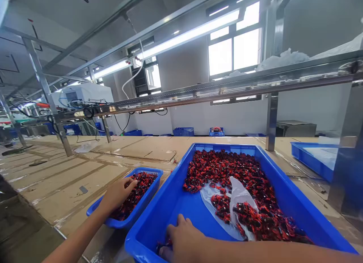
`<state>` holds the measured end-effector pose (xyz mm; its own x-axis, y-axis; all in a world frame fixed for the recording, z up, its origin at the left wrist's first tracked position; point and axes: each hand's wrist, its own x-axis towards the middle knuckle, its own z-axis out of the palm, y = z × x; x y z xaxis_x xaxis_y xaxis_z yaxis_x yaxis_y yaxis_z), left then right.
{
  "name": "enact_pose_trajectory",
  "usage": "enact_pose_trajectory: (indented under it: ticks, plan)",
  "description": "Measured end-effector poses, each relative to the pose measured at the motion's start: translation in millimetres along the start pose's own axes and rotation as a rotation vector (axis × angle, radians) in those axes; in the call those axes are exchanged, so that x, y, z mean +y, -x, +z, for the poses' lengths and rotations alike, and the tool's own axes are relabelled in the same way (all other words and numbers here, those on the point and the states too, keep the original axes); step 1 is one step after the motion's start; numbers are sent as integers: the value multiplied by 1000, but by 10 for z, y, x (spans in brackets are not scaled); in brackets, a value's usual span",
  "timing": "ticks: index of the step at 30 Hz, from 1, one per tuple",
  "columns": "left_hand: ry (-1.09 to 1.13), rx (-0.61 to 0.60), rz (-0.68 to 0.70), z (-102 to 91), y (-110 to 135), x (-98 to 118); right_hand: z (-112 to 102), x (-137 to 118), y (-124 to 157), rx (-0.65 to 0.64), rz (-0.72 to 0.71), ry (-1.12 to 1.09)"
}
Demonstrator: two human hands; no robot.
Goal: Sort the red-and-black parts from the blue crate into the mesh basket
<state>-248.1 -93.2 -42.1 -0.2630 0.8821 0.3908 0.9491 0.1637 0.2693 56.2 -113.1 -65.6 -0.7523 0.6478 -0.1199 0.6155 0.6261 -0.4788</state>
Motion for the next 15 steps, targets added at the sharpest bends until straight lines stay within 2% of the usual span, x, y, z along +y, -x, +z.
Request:
enact_pose_trajectory:
  ticks: [4, 7, 12, 15]
  plan:
    - [-10, 36, 33, -1, -20, -23, -81, -30, 8, -196, -139, -10]
    - [-14, 65, 51, 0, -35, -41, -175, 20, 77, -293, -174, 64]
    - [-9, 38, 57, 30, -40, -82, -303, 172, 387, -336, -191, 154]
    - [-5, 17, 52, 33, -31, -92, -390, 204, 672, -283, -144, 124]
